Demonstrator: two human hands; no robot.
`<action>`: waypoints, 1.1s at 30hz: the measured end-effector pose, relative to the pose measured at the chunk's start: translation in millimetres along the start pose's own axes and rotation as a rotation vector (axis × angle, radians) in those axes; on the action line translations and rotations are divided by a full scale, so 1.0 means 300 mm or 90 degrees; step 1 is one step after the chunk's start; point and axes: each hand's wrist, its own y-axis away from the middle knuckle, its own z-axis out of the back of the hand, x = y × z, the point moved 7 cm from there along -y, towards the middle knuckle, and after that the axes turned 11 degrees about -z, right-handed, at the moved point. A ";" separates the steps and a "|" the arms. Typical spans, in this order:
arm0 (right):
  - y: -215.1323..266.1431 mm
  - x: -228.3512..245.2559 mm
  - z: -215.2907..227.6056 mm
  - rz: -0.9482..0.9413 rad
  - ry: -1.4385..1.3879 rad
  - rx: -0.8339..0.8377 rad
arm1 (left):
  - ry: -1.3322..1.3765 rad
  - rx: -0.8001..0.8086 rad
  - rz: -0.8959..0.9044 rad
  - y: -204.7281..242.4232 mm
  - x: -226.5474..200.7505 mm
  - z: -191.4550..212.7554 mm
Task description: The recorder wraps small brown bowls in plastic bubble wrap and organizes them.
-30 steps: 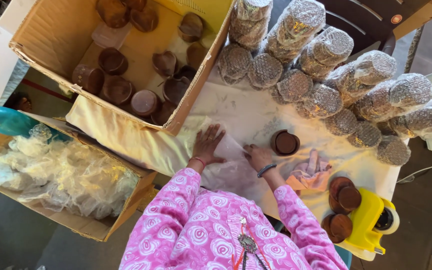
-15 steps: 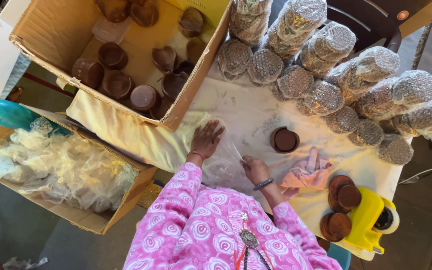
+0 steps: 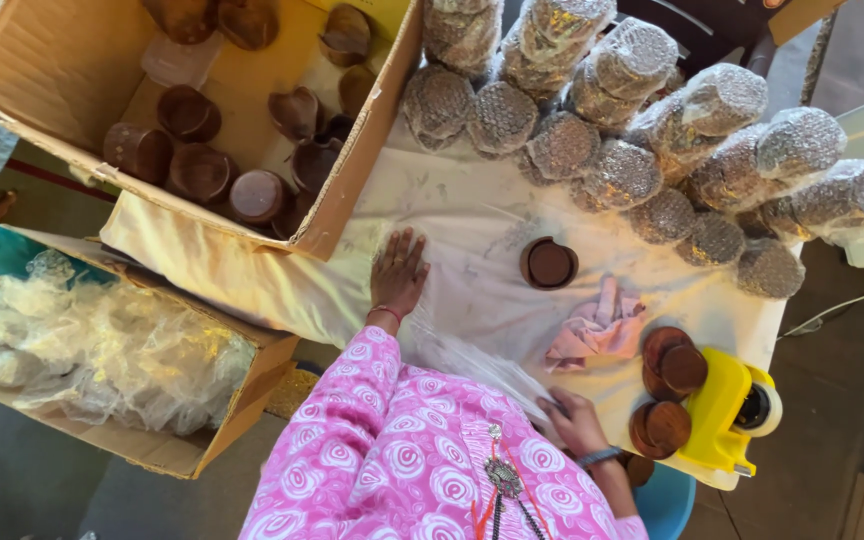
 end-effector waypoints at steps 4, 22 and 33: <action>0.088 -0.269 0.244 -0.118 0.120 -0.086 | -0.012 -0.028 -0.023 0.011 0.005 0.054; -0.161 0.105 0.130 -0.096 -0.487 -0.141 | 0.343 -0.565 0.284 0.664 0.388 0.687; -0.230 0.246 0.069 -0.028 -0.702 -0.057 | 0.103 0.195 0.593 1.097 1.050 0.061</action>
